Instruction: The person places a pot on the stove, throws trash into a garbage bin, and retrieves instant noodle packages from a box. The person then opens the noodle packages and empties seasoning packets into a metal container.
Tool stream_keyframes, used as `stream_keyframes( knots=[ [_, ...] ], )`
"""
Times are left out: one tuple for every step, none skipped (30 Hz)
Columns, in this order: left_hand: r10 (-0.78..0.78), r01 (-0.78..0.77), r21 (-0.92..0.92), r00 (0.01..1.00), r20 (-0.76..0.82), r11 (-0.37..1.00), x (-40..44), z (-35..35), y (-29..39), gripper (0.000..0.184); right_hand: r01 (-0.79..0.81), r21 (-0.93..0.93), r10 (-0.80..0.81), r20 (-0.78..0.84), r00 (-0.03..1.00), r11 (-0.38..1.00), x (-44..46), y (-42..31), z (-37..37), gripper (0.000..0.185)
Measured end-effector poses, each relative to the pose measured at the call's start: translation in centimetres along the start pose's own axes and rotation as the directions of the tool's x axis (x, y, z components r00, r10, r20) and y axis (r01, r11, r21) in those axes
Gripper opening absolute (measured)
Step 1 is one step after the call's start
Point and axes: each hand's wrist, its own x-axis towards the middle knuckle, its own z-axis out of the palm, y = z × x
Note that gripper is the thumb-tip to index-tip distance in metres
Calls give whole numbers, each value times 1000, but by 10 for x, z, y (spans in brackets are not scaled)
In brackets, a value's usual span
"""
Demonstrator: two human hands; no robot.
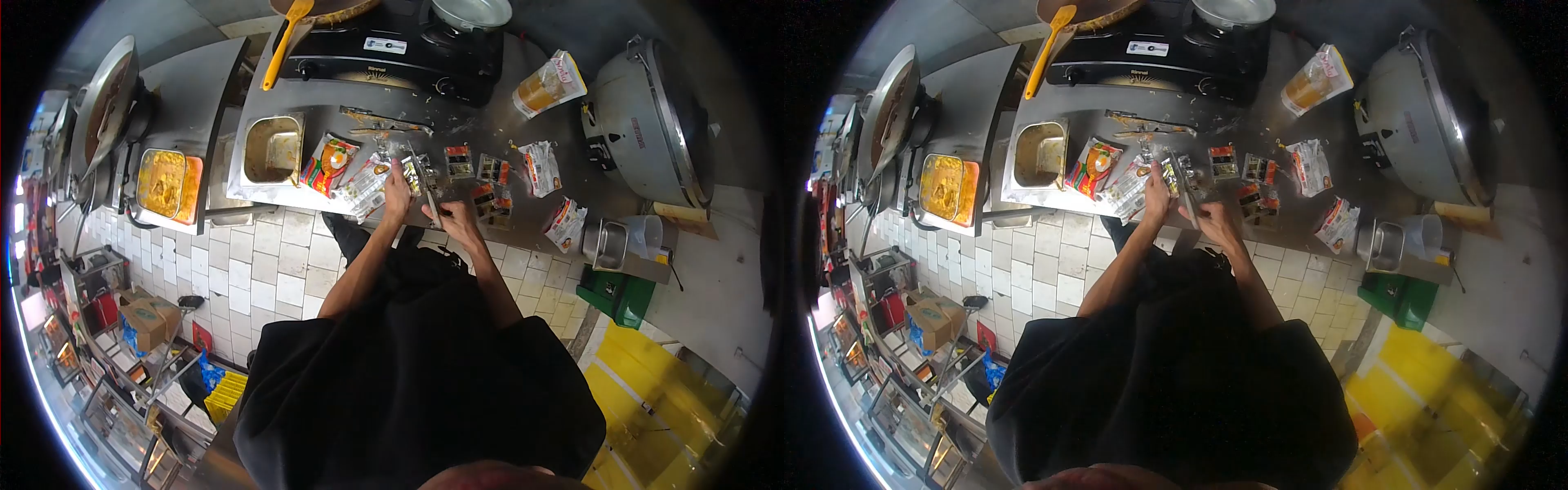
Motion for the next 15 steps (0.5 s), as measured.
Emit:
stream_keyframes(
  knots=[
    [-37,38,-28,999,29,999,0,-3,4,63,12,-1,-12,-14,1000,1000,1,-4,-2,55],
    [-71,74,-55,996,58,996,0,-8,7,63,-10,37,11,-15,1000,999,6,-1,-1,55],
    [-105,112,-80,991,87,990,-5,-13,17,63,-33,78,34,-14,999,996,10,4,2,55],
    [-187,190,-91,982,39,978,-10,-14,26,61,-58,120,60,-12,998,991,13,8,6,55],
    [-209,214,-120,976,54,969,-15,-18,39,60,-48,69,50,-31,998,996,15,7,6,55],
    [-224,233,-149,972,73,961,-15,-23,49,60,-33,17,34,-54,998,999,21,3,5,55],
    [-248,260,-177,965,88,949,-19,-31,57,60,-28,-34,25,-70,997,999,22,0,7,55],
    [-215,243,-227,966,141,943,-19,-43,63,59,-20,-95,13,-71,997,995,28,-1,11,48],
    [-199,226,-245,971,130,943,-22,-53,82,59,36,-126,-50,-105,993,991,37,9,18,45],
    [-188,212,-261,975,117,942,-29,-65,110,59,89,-156,-111,-136,985,984,44,27,28,42],
    [-173,196,-279,979,106,940,-30,-80,130,60,142,-189,-174,-167,971,972,51,32,36,39],
    [-164,167,-240,986,33,956,-27,-97,151,60,27,-325,-81,-153,985,945,51,21,37,32],
    [-111,79,-206,983,-149,975,-24,-105,170,62,33,-374,-108,-183,977,927,52,13,42,32],
    [-54,50,-25,983,-178,998,-12,-138,170,64,32,-422,-132,-211,969,906,51,13,46,32],
    [93,-69,172,987,-133,983,-4,-167,182,64,30,-470,-160,-238,958,882,52,9,50,32]
  ],
)
